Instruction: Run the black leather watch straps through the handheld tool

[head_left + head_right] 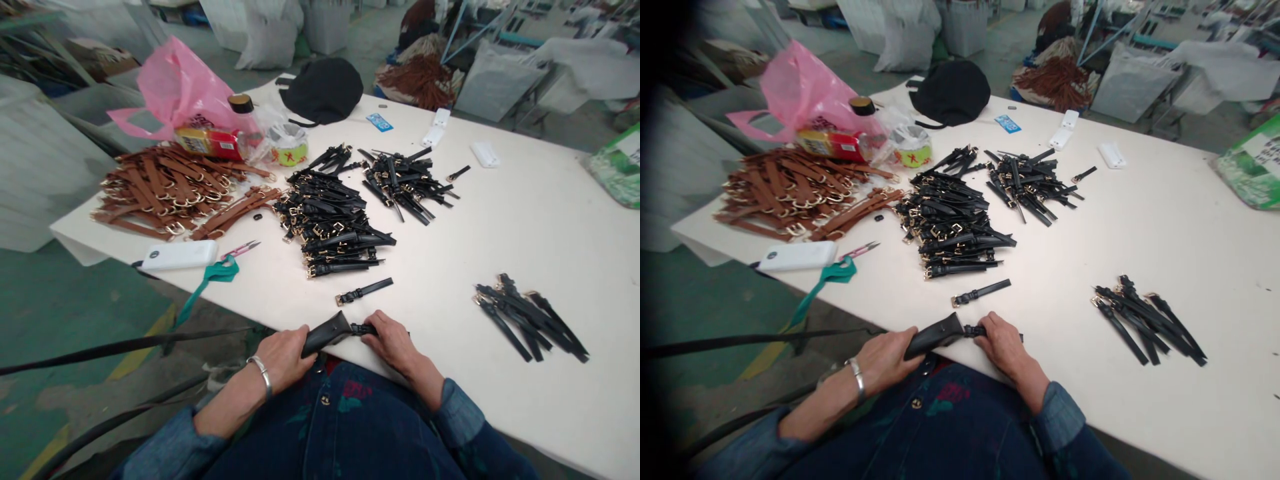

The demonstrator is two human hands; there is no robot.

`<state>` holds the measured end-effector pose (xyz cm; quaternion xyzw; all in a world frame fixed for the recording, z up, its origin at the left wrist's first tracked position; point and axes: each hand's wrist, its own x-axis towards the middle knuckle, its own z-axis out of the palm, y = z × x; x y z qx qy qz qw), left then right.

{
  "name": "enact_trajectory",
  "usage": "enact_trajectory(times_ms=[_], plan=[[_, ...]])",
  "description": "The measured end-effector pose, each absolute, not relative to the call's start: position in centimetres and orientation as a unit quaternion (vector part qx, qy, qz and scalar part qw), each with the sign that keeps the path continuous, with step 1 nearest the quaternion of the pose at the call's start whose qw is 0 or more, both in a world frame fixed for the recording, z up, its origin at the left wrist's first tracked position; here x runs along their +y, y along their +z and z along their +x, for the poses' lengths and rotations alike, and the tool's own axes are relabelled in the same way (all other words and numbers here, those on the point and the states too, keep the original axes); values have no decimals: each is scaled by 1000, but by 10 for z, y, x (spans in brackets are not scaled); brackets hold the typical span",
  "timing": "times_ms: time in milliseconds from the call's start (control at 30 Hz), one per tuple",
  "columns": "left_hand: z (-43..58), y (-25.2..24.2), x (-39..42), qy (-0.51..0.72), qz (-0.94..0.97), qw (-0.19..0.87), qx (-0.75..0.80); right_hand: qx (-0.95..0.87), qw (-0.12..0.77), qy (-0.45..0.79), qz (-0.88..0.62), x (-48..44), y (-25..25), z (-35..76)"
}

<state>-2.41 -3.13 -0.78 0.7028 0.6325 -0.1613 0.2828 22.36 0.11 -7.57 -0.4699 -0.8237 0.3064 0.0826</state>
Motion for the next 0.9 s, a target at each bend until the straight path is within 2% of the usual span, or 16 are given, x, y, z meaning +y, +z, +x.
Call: enact_trajectory(times_ms=[267,467,900], plan=[[-27,-8,-32,-156,693,301,636,-789,148,345,-487,-4,-87,225],[-26,-6,-33,-148,695,304,634,-781,179,331,-498,-8,-95,221],[-29,-16,-33,-119,695,327,629,-827,97,248,-494,-10,-93,218]])
